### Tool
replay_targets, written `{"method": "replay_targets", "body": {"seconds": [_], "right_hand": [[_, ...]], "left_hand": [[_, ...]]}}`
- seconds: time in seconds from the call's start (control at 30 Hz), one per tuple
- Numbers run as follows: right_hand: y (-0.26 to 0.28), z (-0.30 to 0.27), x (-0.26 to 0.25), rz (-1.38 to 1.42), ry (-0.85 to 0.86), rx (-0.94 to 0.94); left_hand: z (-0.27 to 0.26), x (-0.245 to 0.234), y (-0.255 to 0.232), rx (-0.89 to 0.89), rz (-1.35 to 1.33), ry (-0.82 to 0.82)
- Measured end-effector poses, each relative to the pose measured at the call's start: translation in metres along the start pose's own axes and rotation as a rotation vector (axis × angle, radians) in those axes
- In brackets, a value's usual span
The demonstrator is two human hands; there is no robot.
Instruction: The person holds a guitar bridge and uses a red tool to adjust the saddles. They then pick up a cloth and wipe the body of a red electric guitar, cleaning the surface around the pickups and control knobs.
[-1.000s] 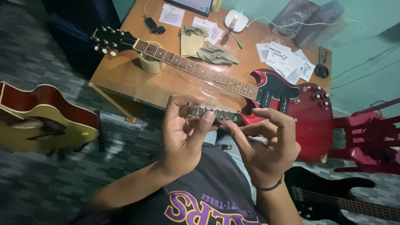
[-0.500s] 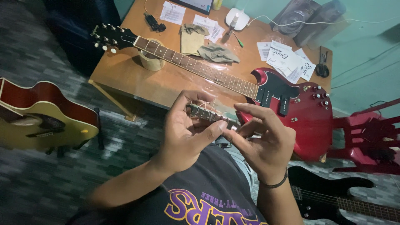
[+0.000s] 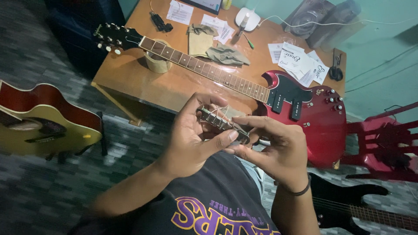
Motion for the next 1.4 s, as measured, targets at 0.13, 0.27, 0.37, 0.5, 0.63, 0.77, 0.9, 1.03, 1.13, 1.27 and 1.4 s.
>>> {"method": "replay_targets", "body": {"seconds": [0.13, 0.27, 0.37, 0.5, 0.63, 0.77, 0.9, 1.03, 1.13, 1.27, 1.4], "right_hand": [[0.004, 0.004, -0.002, 0.078, 0.038, -0.012], [-0.007, 0.001, -0.002, 0.243, 0.082, -0.016], [-0.007, 0.003, 0.0, 0.263, 0.107, -0.04], [-0.008, 0.006, 0.002, 0.133, 0.092, -0.055], [0.002, 0.013, 0.003, 0.193, 0.142, -0.09], [-0.001, 0.01, 0.005, 0.284, 0.057, 0.017], [-0.01, 0.007, 0.001, 0.401, -0.151, 0.13], [-0.032, 0.001, -0.008, 0.704, -0.299, 0.043], [-0.046, -0.001, -0.024, 0.866, -0.502, 0.021], [-0.074, -0.026, -0.061, 1.344, -0.397, -0.093], [-0.096, -0.067, -0.105, 1.509, -0.54, -0.17]], "left_hand": [[0.001, -0.004, -0.007, 0.009, 0.06, 0.02], [0.001, -0.009, -0.006, -0.102, -0.035, 0.057], [0.001, -0.013, -0.007, -0.138, -0.04, 0.076], [0.002, -0.015, -0.01, -0.176, 0.005, 0.067], [0.003, -0.016, -0.017, -0.164, 0.053, 0.126], [0.007, -0.022, -0.012, -0.148, 0.021, 0.11], [0.011, -0.027, -0.009, -0.128, -0.039, 0.086], [0.014, -0.035, -0.007, -0.146, -0.113, 0.086], [0.017, -0.038, -0.006, -0.149, -0.094, 0.103], [0.019, -0.046, -0.004, -0.126, -0.102, 0.083], [0.022, -0.055, -0.008, -0.123, -0.084, 0.039]]}}
Point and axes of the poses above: each hand's wrist, its own z-axis towards the middle knuckle, its own x-axis out of the palm, y = z × x, the point moved 3 cm from there along z, towards the middle knuckle, and after that the axes turned 5 degrees about -x, right-handed, at the moved point
